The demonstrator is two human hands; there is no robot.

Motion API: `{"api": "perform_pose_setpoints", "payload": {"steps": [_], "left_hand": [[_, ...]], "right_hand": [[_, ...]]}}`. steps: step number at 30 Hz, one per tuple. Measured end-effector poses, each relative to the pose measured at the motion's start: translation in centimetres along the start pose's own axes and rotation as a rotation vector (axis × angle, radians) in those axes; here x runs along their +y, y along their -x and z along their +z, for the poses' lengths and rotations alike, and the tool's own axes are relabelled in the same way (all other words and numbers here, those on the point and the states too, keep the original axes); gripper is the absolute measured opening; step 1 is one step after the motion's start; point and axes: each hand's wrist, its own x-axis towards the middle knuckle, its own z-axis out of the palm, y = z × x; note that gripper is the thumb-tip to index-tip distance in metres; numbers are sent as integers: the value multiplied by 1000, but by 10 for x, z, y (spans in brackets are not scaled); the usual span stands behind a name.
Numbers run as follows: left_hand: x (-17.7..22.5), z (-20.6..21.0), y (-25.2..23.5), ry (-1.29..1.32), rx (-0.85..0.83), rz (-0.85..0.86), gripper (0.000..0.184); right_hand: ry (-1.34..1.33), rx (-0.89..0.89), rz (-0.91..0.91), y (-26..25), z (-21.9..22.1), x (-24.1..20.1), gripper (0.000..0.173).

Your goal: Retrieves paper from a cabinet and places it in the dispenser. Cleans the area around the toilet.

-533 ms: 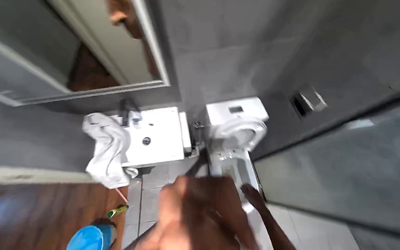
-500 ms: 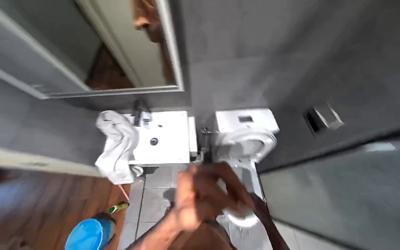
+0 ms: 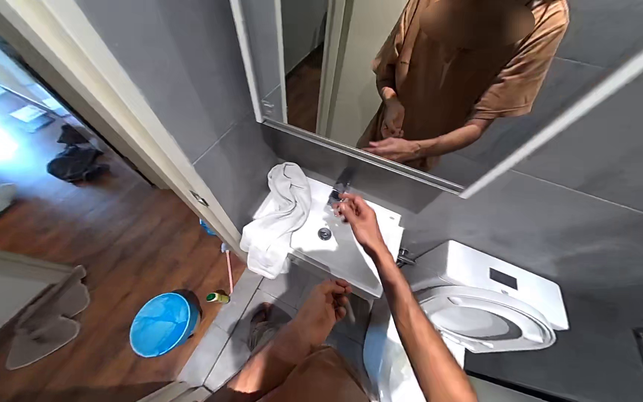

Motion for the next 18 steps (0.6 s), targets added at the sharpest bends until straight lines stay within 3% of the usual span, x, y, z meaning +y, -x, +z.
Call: {"api": "perform_pose_setpoints", "payload": {"steps": [4,9,13,18], "left_hand": [[89,-83,-1,-31,21,104,17],[179,-189,5,-37,273,294,17],[208,-223,-1,25,295,197,15],[207,-213,-7,47,213,176,15]], "right_hand": [[-373,164,86,-84,88,-57,41],[-612,657,93,-181,156,-73,39],[-532,785,151,-191,167,-85,48],[-421,751,188,-147,185,-89,51]]}}
